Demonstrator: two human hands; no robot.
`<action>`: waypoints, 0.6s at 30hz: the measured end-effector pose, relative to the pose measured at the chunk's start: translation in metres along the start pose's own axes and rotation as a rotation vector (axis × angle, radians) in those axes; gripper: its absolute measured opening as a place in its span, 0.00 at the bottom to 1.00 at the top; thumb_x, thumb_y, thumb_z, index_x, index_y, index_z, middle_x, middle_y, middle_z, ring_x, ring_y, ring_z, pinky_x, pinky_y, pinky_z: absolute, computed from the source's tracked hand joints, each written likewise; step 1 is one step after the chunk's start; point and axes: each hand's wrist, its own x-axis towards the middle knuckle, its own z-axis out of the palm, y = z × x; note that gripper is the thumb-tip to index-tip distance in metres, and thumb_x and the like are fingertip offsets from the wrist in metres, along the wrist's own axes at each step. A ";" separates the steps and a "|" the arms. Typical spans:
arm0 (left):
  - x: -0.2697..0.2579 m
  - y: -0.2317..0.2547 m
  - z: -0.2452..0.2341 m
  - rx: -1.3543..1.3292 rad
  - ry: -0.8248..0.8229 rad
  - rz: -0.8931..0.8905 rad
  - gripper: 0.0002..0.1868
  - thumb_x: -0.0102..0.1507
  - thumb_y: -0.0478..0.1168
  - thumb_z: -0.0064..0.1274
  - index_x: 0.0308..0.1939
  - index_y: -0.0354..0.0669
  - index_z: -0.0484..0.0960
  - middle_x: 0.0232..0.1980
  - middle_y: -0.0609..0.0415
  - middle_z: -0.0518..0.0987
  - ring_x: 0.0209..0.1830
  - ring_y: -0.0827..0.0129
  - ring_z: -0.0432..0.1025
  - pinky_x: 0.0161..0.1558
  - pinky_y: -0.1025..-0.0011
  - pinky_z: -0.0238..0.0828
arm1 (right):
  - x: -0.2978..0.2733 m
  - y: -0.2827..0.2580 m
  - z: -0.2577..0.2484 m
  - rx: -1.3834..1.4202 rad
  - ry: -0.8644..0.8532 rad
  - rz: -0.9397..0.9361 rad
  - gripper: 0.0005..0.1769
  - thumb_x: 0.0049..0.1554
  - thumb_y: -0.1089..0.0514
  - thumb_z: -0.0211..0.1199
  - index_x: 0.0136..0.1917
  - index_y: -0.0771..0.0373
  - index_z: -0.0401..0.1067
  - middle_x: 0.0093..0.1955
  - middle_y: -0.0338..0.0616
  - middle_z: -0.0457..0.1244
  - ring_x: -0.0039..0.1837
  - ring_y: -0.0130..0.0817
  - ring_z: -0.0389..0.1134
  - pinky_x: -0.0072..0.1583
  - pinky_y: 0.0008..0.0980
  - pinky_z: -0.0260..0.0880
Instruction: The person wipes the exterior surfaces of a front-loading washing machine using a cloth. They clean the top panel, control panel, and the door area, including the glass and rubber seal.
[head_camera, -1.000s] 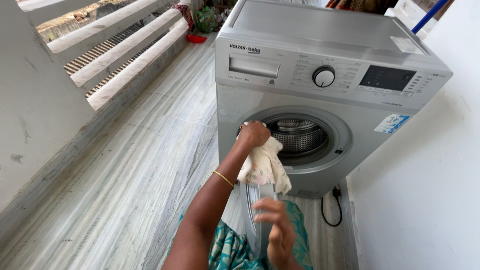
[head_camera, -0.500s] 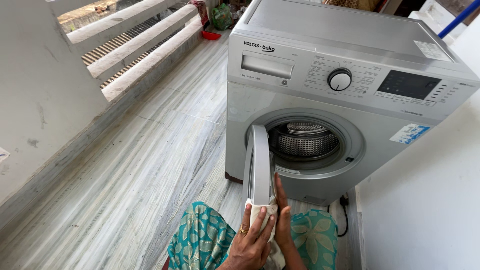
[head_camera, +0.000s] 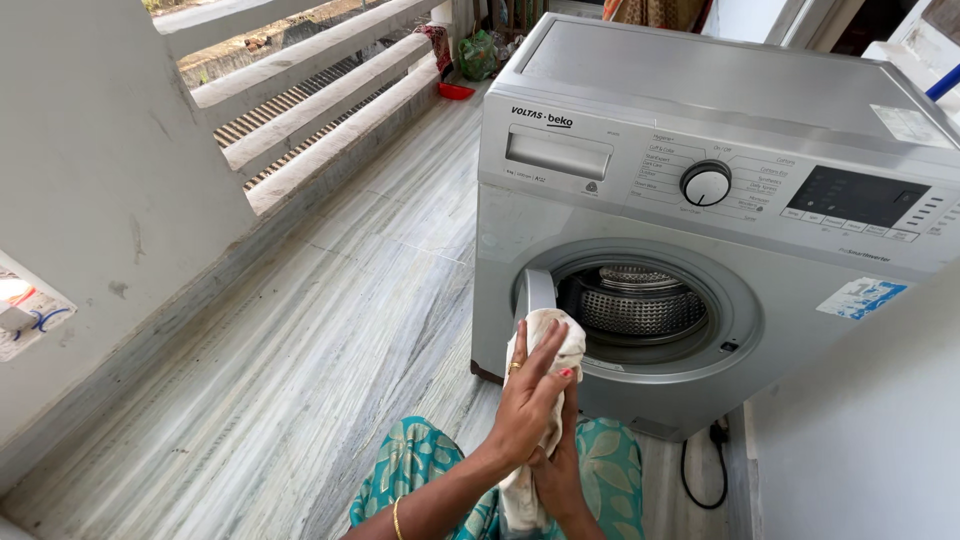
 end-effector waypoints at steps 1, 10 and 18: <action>-0.009 0.003 -0.004 -0.167 -0.016 0.001 0.40 0.66 0.55 0.42 0.80 0.49 0.54 0.87 0.47 0.41 0.87 0.55 0.22 0.79 0.47 0.31 | 0.014 -0.009 -0.002 -0.010 -0.007 0.029 0.51 0.58 0.48 0.61 0.82 0.61 0.34 0.84 0.57 0.37 0.83 0.49 0.39 0.76 0.48 0.44; -0.066 0.017 -0.038 -0.256 -0.033 0.342 0.36 0.75 0.49 0.42 0.84 0.48 0.47 0.90 0.41 0.43 0.91 0.47 0.38 0.88 0.48 0.38 | 0.063 -0.033 -0.032 0.641 0.419 -0.073 0.22 0.68 0.70 0.52 0.75 0.72 0.62 0.71 0.56 0.63 0.65 0.40 0.68 0.62 0.34 0.76; -0.016 0.006 -0.044 0.492 0.006 -0.108 0.35 0.69 0.45 0.44 0.80 0.47 0.54 0.83 0.38 0.44 0.67 0.42 0.66 0.49 0.53 0.77 | -0.026 0.012 0.022 -0.461 -0.130 -0.133 0.34 0.65 0.54 0.50 0.81 0.64 0.48 0.85 0.60 0.36 0.85 0.57 0.28 0.77 0.60 0.36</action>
